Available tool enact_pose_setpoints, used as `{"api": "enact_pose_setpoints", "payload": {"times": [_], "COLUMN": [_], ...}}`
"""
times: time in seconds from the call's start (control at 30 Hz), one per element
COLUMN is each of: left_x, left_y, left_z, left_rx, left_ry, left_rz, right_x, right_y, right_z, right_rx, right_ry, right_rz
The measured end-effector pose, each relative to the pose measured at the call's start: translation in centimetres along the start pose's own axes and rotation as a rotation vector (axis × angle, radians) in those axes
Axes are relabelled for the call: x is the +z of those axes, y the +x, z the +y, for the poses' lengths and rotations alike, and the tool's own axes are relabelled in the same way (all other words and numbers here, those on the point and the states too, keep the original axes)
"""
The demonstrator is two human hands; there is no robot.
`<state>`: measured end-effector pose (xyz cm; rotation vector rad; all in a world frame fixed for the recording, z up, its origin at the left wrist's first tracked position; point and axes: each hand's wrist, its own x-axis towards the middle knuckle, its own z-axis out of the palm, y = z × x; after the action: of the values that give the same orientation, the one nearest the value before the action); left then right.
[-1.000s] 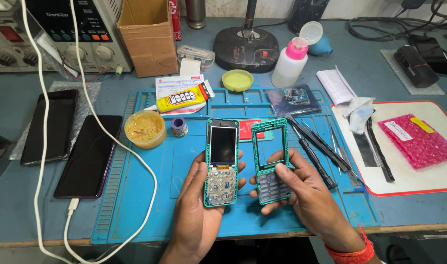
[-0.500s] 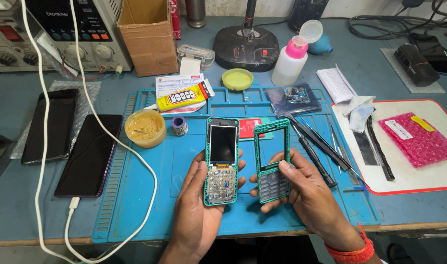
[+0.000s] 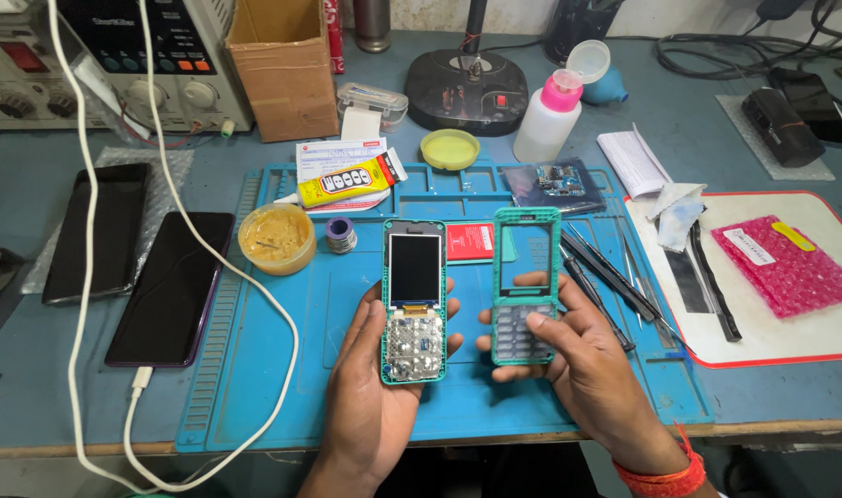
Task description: The person repairs a teal feature phone at a workbench. They pry open the phone casing with a spudger, use tweezers to work on the internal board and keypad, remove the keypad and internal components, handle a small circuit board, and continue manipulating the phone's internals with tweezers.
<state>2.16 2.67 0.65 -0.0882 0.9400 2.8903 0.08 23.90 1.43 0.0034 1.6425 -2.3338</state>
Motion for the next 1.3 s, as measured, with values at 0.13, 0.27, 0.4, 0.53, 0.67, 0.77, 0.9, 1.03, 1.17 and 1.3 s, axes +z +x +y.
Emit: {"api": "enact_pose_setpoints", "payload": {"times": [0.13,0.27,0.4,0.53,0.67,0.77,0.9,1.03,1.17,1.3], "left_x": [-0.3,-0.4,-0.3,-0.2,0.1,0.2,0.4,0.5,0.5,0.6], "left_y": [-0.1,-0.5,-0.8,-1.0,-1.0,-1.0,-1.1,-1.2,-1.3,-1.4], "left_z": [-0.3,0.3,0.8,1.3,1.8,2.4,2.7,2.8,3.0,2.8], "left_rx": [0.125,0.175,0.172,0.157,0.141,0.132,0.115,0.108,0.112,0.111], "left_ry": [-0.029,-0.067,-0.072,-0.074,-0.081,-0.056,-0.045,-0.033,-0.036,-0.030], "left_rz": [0.068,0.118,0.133,0.165,0.186,0.179,0.198,0.204,0.185,0.192], "right_x": [0.2,-0.7,-1.8,-1.8,-0.5,0.0,0.0,0.1,0.4,0.8], "right_y": [-0.1,0.6,3.5,6.8,9.5,10.8,11.0,10.6,10.4,9.6], "right_z": [-0.7,-3.1,-6.2,-7.5,-6.3,-5.5,-5.3,-5.2,-5.4,-5.9], "right_rx": [-0.026,-0.177,-0.258,-0.195,-0.148,-0.072,-0.150,-0.167,-0.331,-0.358], "right_ry": [-0.124,-0.573,-0.776,-0.870,-0.654,-0.671,-0.806,-1.054,-1.263,-1.329], "right_rz": [0.060,0.109,0.105,0.081,-0.035,-0.001,0.041,0.154,0.188,0.191]}}
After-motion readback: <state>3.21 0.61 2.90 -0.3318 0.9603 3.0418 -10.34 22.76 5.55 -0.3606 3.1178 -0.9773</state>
